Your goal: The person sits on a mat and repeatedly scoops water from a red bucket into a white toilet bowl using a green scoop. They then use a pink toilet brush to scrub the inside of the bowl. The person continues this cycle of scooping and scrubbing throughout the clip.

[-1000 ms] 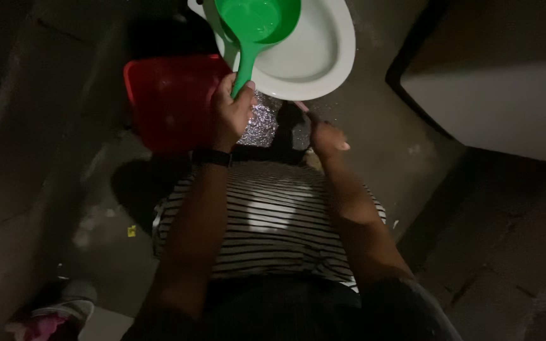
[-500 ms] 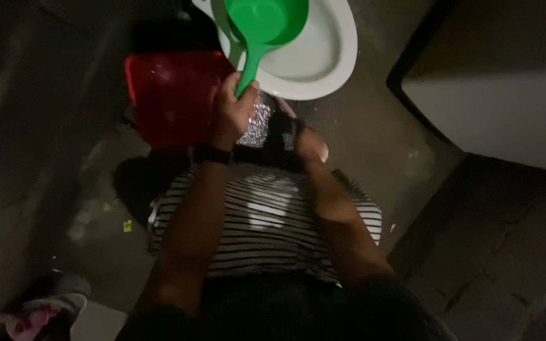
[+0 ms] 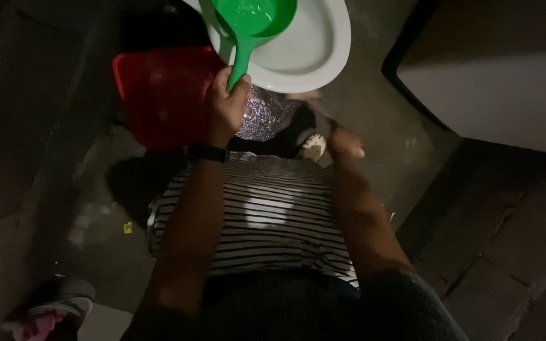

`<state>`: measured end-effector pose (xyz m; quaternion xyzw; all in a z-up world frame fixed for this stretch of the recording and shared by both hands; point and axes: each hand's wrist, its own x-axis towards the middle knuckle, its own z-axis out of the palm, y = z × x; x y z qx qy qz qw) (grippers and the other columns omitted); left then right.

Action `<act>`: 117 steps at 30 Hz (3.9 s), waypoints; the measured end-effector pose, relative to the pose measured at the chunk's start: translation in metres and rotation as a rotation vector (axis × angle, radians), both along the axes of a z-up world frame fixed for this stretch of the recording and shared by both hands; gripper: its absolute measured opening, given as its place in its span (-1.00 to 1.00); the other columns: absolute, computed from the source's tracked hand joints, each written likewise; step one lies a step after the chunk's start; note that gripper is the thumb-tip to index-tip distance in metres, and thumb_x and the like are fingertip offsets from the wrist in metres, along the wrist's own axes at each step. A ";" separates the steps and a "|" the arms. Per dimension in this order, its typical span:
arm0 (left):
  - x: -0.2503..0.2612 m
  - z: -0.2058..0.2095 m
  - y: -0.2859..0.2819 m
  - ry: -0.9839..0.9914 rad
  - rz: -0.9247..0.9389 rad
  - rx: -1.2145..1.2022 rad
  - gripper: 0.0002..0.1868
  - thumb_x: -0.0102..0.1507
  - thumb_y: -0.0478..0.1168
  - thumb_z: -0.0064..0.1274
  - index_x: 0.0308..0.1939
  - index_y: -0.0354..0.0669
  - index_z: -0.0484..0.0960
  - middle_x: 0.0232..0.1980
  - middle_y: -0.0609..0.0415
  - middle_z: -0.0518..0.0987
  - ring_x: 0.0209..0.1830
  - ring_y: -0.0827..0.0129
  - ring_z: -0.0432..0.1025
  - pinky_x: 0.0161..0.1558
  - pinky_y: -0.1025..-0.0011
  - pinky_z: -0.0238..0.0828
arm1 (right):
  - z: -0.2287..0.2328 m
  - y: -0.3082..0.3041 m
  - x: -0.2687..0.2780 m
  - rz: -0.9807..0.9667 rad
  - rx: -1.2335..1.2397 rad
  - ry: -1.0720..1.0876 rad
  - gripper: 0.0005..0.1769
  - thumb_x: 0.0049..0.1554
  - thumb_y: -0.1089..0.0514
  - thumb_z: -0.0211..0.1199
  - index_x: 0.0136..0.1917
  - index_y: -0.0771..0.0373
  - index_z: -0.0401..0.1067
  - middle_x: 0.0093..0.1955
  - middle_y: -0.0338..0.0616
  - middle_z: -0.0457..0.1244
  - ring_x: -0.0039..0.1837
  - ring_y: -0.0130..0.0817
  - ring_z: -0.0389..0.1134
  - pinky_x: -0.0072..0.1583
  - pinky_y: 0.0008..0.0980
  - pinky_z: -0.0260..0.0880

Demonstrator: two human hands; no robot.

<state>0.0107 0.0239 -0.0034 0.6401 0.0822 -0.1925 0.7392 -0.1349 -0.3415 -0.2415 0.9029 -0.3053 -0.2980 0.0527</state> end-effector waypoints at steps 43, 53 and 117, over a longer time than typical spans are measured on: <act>-0.005 -0.044 -0.012 -0.110 -0.017 0.001 -0.70 0.36 -0.14 0.03 0.06 -0.29 0.51 -0.29 0.16 0.55 -0.44 0.56 0.40 -0.49 0.55 0.33 | 0.036 0.114 0.012 -0.974 1.321 -0.791 -0.37 0.36 -0.15 -0.14 0.63 0.02 0.07 -0.48 -0.27 0.01 -0.48 -0.44 0.00 -0.43 -0.38 0.08; -0.004 -0.043 -0.006 -0.123 0.017 -0.095 -0.68 0.39 -0.12 0.01 0.14 -0.23 0.51 -0.31 0.22 0.50 -0.40 0.60 0.36 -0.45 0.56 0.31 | 0.049 0.087 0.011 -1.180 0.925 -0.667 -0.54 0.37 -0.10 -0.09 0.37 0.18 0.34 -0.41 -0.27 0.08 -0.47 -0.48 0.04 -0.46 -0.40 0.06; 0.020 -0.030 0.052 -0.156 0.434 -0.092 -0.74 0.43 -0.06 -0.01 -0.04 -0.16 0.62 -0.34 0.23 0.51 -0.41 0.58 0.38 -0.44 0.56 0.30 | 0.174 0.237 0.105 -0.157 0.861 -0.675 -0.47 0.39 -0.05 -0.16 0.59 -0.09 0.15 0.23 0.16 0.34 0.01 -0.23 0.42 0.05 -0.20 0.52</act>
